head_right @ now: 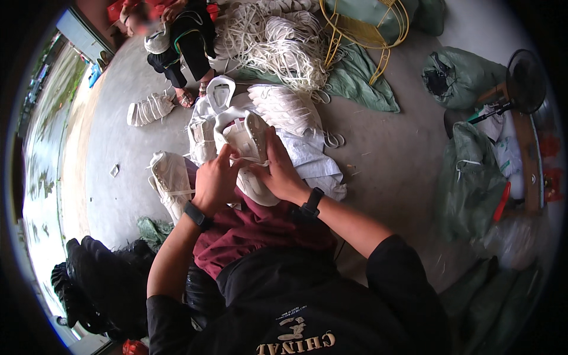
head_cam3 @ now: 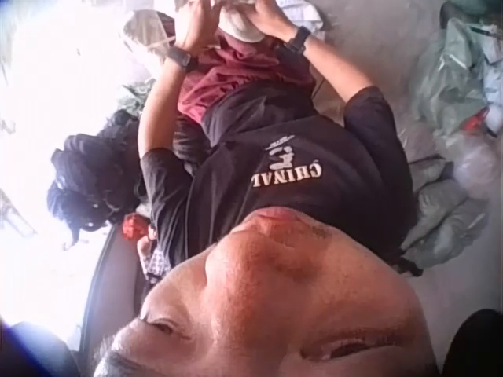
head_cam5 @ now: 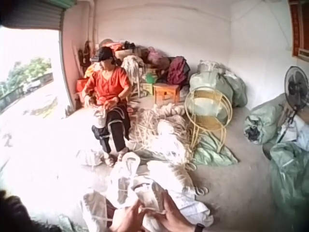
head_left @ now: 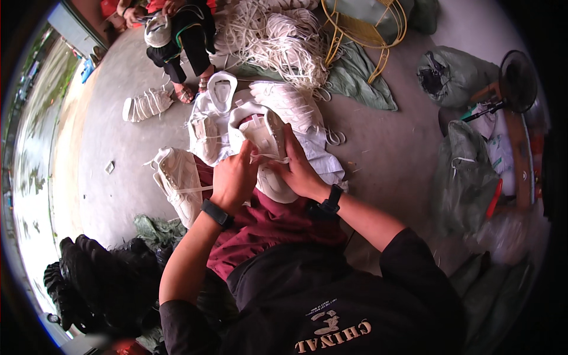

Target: The recorder is lacing and organizing white shoes.

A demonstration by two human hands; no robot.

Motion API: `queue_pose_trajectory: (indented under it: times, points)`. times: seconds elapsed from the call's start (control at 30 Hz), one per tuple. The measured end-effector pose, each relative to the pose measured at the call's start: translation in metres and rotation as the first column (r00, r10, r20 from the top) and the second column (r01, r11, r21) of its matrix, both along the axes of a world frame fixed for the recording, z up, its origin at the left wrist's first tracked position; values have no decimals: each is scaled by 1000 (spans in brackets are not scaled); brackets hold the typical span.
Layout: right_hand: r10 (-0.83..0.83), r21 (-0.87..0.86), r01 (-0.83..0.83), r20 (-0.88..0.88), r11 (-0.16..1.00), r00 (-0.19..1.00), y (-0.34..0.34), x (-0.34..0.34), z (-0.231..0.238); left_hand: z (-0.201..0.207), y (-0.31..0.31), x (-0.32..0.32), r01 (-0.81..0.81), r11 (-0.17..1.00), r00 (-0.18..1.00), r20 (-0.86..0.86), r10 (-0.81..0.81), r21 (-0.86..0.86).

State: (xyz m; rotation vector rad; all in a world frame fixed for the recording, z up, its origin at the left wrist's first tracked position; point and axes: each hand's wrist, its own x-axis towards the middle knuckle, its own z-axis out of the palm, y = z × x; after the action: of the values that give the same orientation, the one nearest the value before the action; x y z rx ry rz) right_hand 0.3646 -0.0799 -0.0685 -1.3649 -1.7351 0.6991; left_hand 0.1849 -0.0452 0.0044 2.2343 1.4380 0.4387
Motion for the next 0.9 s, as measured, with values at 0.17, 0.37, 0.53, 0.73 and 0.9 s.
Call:
queue_pose_trajectory:
  times: [0.17,0.37,0.53,0.73,0.9]
  points:
    - [-12,93,4,77,996,997,0,12,-6,16,6,8,14,1000,995,-96,-12,23]
    - [-14,84,7,85,996,996,2,26,-2,23,18,-4,-48,984,999,-5,49,173]
    - [-25,94,19,62,995,998,2,33,-3,14,6,11,-22,992,997,-67,30,126]
    - [-38,101,31,69,994,997,0,37,1,25,4,38,166,966,985,-82,-152,198]
    - [-32,2,32,56,999,998,2,40,6,16,14,48,305,925,952,-84,-293,227]
